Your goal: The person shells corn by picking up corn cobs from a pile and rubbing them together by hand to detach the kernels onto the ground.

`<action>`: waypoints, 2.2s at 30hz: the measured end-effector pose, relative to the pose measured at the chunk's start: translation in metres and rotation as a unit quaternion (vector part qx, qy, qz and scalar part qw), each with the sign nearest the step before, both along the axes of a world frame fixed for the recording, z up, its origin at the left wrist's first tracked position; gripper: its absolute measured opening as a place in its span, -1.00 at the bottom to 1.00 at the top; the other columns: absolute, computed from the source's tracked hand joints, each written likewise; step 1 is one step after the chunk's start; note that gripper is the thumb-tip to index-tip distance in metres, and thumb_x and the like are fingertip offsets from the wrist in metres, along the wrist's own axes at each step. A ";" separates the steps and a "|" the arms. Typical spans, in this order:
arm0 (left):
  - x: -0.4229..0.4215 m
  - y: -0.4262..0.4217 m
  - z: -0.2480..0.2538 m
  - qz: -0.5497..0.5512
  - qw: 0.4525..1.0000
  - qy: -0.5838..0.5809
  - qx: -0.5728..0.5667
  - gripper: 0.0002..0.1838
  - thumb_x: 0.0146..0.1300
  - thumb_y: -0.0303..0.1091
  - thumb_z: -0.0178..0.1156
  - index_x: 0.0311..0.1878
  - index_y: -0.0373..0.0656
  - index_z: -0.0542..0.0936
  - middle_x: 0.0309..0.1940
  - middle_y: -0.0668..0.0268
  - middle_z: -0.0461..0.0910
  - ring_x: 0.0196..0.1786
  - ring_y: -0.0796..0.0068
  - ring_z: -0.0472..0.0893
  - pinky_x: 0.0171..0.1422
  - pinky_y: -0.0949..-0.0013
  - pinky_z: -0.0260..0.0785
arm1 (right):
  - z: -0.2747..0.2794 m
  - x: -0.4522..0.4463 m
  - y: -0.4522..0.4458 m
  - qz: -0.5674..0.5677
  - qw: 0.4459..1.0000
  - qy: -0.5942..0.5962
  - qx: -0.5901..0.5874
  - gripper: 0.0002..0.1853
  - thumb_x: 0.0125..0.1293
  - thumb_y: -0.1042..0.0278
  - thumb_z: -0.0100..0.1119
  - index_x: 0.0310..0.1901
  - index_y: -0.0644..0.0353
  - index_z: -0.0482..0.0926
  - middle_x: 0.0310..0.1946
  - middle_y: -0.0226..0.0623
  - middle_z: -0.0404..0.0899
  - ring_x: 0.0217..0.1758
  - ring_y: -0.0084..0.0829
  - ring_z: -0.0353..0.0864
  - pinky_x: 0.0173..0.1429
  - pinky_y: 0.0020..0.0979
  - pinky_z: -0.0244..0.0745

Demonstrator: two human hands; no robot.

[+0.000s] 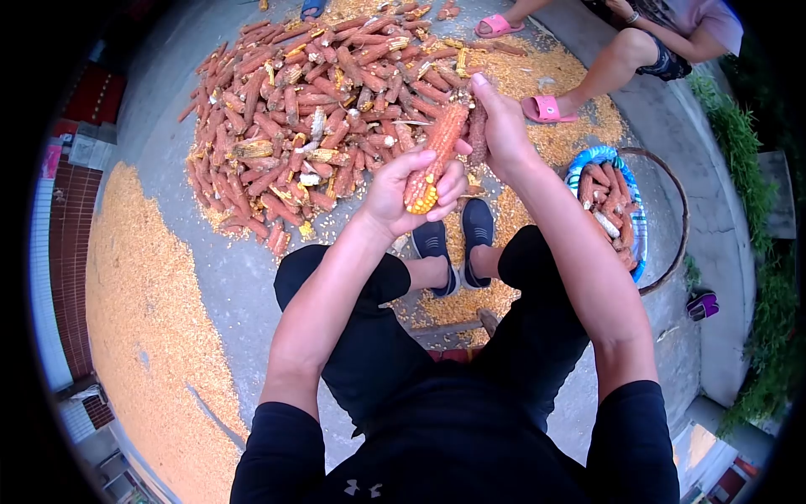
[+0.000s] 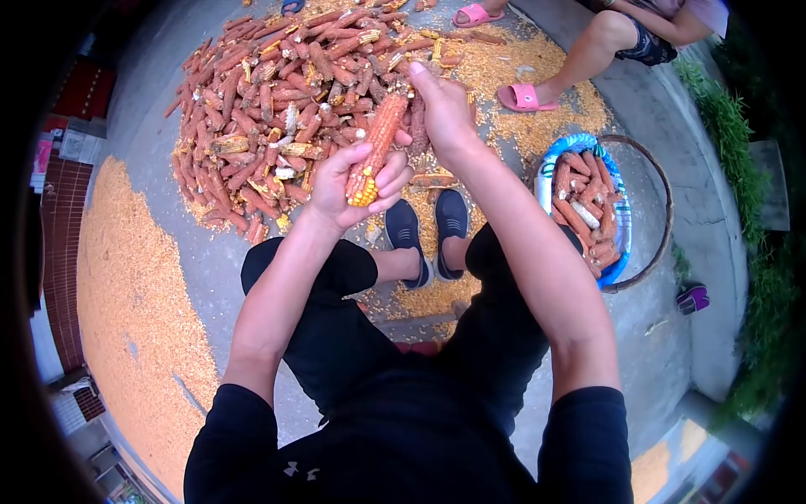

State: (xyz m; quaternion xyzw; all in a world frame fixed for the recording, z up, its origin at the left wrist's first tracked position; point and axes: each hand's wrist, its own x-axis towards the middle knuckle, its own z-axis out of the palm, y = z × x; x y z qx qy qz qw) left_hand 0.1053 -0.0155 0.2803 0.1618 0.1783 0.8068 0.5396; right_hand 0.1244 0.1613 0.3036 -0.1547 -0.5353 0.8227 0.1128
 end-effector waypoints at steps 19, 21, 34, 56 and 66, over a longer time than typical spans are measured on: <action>-0.013 -0.005 -0.017 -0.040 0.998 -0.043 0.016 -0.49 0.60 0.09 -0.10 0.13 -0.26 0.41 -0.48 0.27 0.46 -0.63 0.47 0.46 -0.71 0.43 0.31 | 0.004 0.011 0.004 0.026 0.999 0.023 0.032 -0.84 0.42 0.44 0.12 -0.09 0.36 0.53 -0.46 -0.27 0.57 -0.60 -0.53 0.49 -0.59 -0.51 0.35; -0.013 -0.006 -0.017 -0.042 0.999 -0.030 0.011 -0.48 0.61 0.09 -0.12 0.14 -0.27 0.42 -0.47 0.27 0.47 -0.59 0.47 0.48 -0.66 0.42 0.34 | 0.005 0.011 -0.001 0.004 1.000 0.015 0.015 -0.82 0.42 0.43 0.12 -0.07 0.36 0.52 -0.47 -0.26 0.57 -0.62 -0.52 0.47 -0.60 -0.51 0.34; 0.005 0.010 -0.008 0.248 0.811 0.424 -0.318 -0.70 0.53 -0.19 0.16 0.11 -0.21 0.52 -0.52 0.40 0.46 -0.66 0.65 0.45 -0.65 0.52 0.30 | 0.005 0.010 -0.005 -0.032 0.994 -0.032 0.104 -0.80 0.40 0.33 0.25 -0.23 0.34 0.63 -0.56 -0.31 0.59 -0.69 -0.53 0.50 -0.64 -0.49 0.37; -0.003 0.004 -0.002 0.110 0.953 0.204 -0.197 -0.54 0.63 -0.01 -0.09 0.22 -0.28 0.37 -0.54 0.27 0.45 -0.71 0.50 0.40 -0.73 0.47 0.25 | 0.007 0.012 -0.007 0.000 0.997 -0.012 0.070 -0.84 0.43 0.45 0.18 -0.08 0.37 0.56 -0.52 -0.26 0.59 -0.62 -0.51 0.53 -0.60 -0.52 0.39; -0.010 -0.004 -0.009 0.006 0.994 0.067 -0.081 -0.54 0.63 -0.01 -0.09 0.25 -0.24 0.39 -0.55 0.27 0.44 -0.72 0.50 0.39 -0.74 0.44 0.20 | 0.000 0.012 -0.003 -0.013 0.998 -0.023 0.056 -0.86 0.38 0.51 0.16 -0.09 0.36 0.56 -0.52 -0.22 0.60 -0.63 -0.50 0.55 -0.61 -0.48 0.41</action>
